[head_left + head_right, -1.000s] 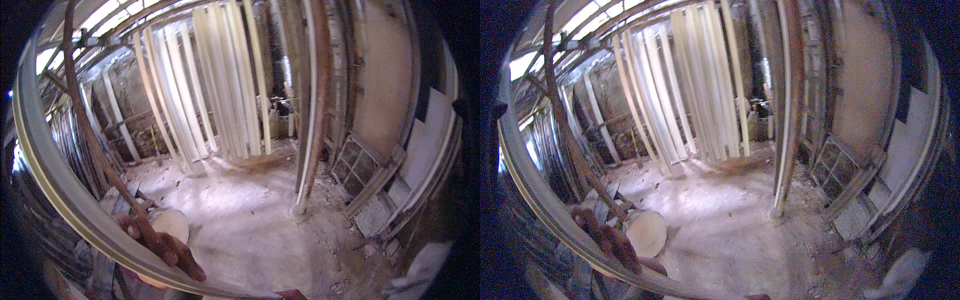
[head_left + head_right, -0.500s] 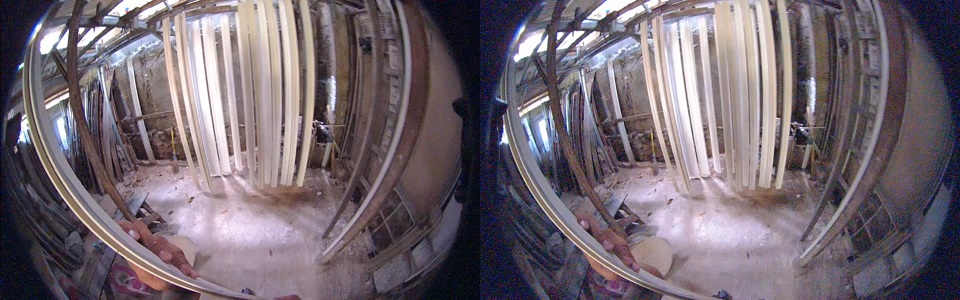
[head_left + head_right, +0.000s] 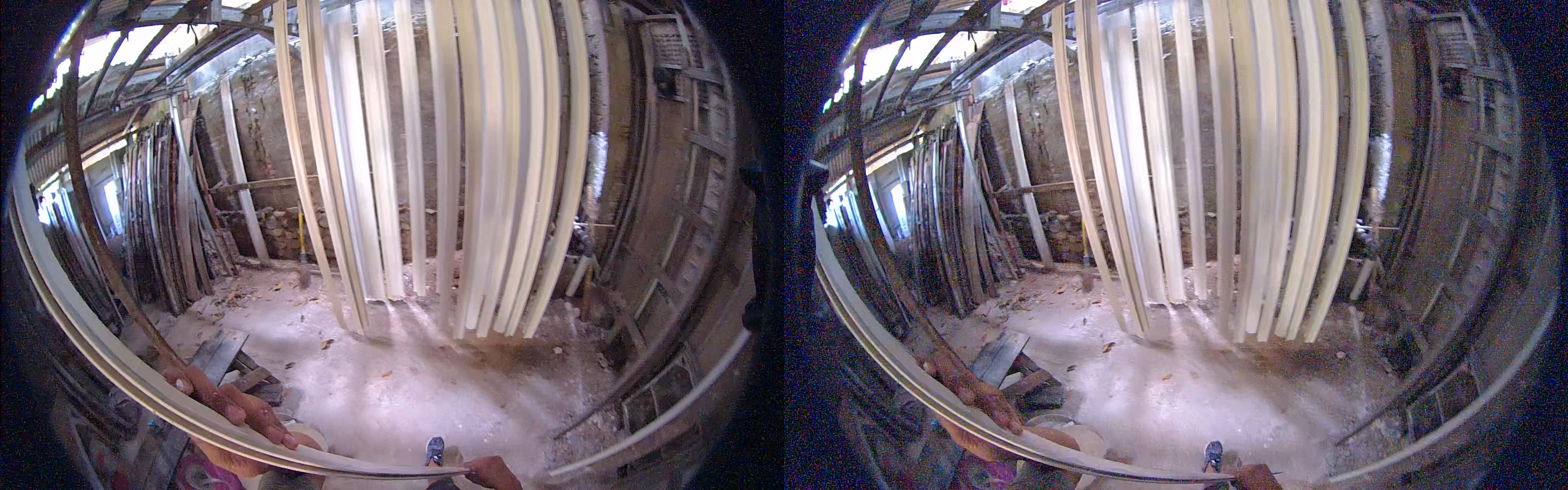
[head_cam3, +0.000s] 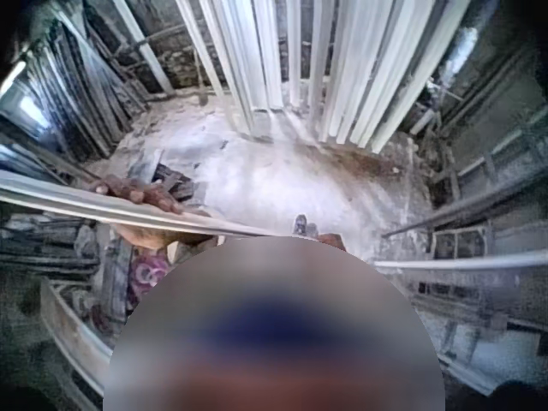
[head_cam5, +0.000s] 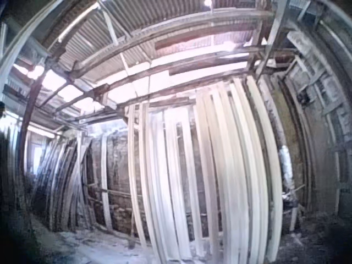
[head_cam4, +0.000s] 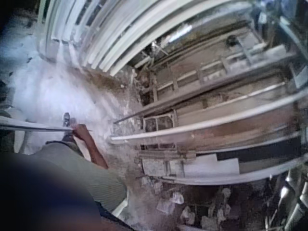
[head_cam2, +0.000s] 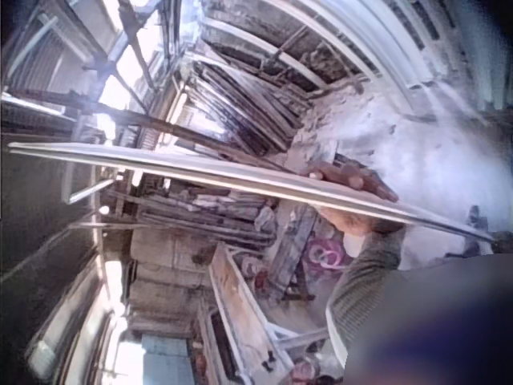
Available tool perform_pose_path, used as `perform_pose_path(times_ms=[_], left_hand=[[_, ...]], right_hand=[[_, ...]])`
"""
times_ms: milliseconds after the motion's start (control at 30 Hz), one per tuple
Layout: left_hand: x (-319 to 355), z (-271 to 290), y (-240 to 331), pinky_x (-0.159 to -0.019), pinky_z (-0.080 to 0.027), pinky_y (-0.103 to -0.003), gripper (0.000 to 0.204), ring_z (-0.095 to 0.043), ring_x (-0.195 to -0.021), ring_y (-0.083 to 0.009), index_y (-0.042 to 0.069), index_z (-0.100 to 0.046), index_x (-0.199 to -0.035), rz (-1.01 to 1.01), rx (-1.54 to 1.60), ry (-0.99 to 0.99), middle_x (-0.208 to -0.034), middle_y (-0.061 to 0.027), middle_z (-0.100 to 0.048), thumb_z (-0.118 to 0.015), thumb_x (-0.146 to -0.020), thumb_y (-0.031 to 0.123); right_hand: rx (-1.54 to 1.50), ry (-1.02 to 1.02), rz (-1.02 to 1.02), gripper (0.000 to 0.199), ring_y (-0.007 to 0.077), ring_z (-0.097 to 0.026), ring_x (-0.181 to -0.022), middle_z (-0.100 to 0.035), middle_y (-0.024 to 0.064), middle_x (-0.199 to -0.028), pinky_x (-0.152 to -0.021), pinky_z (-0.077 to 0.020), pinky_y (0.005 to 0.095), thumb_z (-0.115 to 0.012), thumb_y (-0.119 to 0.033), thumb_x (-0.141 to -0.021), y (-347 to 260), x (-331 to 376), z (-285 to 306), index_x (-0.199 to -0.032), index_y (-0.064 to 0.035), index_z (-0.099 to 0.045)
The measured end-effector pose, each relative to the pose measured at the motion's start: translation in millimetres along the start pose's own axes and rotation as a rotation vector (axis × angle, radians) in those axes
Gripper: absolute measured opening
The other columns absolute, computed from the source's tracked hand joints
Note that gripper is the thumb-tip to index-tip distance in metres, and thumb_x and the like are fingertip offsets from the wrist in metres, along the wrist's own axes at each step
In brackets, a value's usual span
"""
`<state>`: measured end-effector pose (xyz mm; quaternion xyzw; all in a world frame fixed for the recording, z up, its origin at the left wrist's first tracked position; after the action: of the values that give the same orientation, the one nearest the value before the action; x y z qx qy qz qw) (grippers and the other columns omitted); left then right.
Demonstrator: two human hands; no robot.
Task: The person scrapes a long, curved wooden piece using a metal scraper, removing material from the surface. They repeatedly scrape along the length of the piece, occasionally pausing to wipe the surface with their hand. The person then lifts the piece and moves it to a rack.
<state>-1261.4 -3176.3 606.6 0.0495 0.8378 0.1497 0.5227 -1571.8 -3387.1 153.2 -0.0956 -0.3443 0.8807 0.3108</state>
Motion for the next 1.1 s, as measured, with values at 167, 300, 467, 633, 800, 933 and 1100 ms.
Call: perform_pose_path(times_ms=[167,300,467,633,800,933,1100], left_hand=[[-38.0,65.3,-102.5,-0.039,-0.06,-0.044,0.045,-0.063,-0.053,-0.0262,0.004,-0.025,-0.132,-0.048,-0.12,0.176,-0.095,-0.0131,-0.051,-0.054,-0.103,0.022],[-82.2,91.2,-176.9,-0.047,-0.06,-0.051,0.033,-0.064,-0.064,-0.0376,0.01,-0.027,-0.133,-0.155,-0.082,0.051,-0.104,-0.0202,-0.052,-0.041,-0.107,0.023],[-123.3,135.2,-243.2,-0.059,-0.057,-0.058,0.034,-0.063,-0.076,-0.0431,0.014,-0.029,-0.138,-0.146,-0.218,0.078,-0.11,-0.021,-0.051,-0.036,-0.107,0.028],[-151.6,196.2,-304.6,-0.06,-0.061,-0.062,0.034,-0.066,-0.072,-0.0444,0.008,-0.03,-0.133,-0.02,-0.093,0.146,-0.113,-0.0253,-0.053,-0.036,-0.108,0.03],[-193.1,231.5,-380.0,-0.104,-0.041,-0.062,0.05,-0.05,-0.122,-0.0422,0.021,-0.026,-0.152,0.148,0.011,-0.267,-0.134,-0.0155,-0.05,-0.04,-0.107,0.037],[-229.1,261.0,-436.5,-0.096,-0.044,-0.059,0.046,-0.054,-0.113,-0.0416,0.017,-0.034,-0.147,0.063,-0.089,-0.162,-0.128,-0.0172,-0.053,-0.041,-0.106,0.037],[-276.8,304.0,-494.2,-0.087,-0.048,-0.056,0.043,-0.059,-0.102,-0.0407,0.011,-0.044,-0.14,-0.078,-0.24,-0.045,-0.122,-0.0194,-0.058,-0.043,-0.105,0.036]], right_hand=[[0.216,-0.15,0.102,0.031,0.0354,-0.068,-0.079,-0.07,0.0145,-0.085,-0.071,-0.0551,0.0466,-0.063,-0.019,-0.08,37.0,-162.9,41.7,-0.109,-0.0232,-0.075],[0.166,-0.194,0.205,0.037,0.0343,-0.069,-0.081,-0.072,0.014,-0.087,-0.073,-0.0561,0.0466,-0.058,-0.019,-0.08,43.9,-288.1,74.7,-0.112,-0.0248,-0.074],[0.27,-0.355,0.342,0.037,0.034,-0.068,-0.082,-0.071,0.0155,-0.09,-0.073,-0.0549,0.049,-0.057,-0.019,-0.08,39.7,-433.0,99.8,-0.112,-0.0232,-0.074],[0.265,-0.409,0.403,0.032,0.0379,-0.068,-0.082,-0.071,0.0177,-0.089,-0.075,-0.0541,0.0519,-0.058,-0.021,-0.082,49.0,-570.8,88.6,-0.109,-0.021,-0.074],[0.5,-0.518,0.593,0.031,0.0344,-0.069,-0.079,-0.071,0.0112,-0.085,-0.067,-0.0544,0.0495,-0.057,-0.03,-0.091,61.0,-708.3,49.8,-0.121,-0.0357,-0.065],[0.409,-0.569,0.532,0.023,0.0364,-0.069,-0.081,-0.069,0.0132,-0.084,-0.066,-0.0537,0.0516,-0.058,-0.029,-0.089,48.4,-798.1,47.7,-0.11,-0.0255,-0.066],[0.339,-0.415,0.459,0.022,0.0399,-0.068,-0.079,-0.07,0.0201,-0.085,-0.071,-0.0535,0.052,-0.062,-0.024,-0.08,37.7,-902.1,48.8,-0.094,-0.0128,-0.074]])
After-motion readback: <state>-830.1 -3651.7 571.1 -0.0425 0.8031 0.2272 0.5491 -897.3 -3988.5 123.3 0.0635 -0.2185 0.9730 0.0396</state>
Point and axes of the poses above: each hand's wrist, its own x-axis away from the middle knuckle, its own z-axis out of the back of the hand, y = z × x, the point moved 5 cm from there along -x, towards the middle knuckle
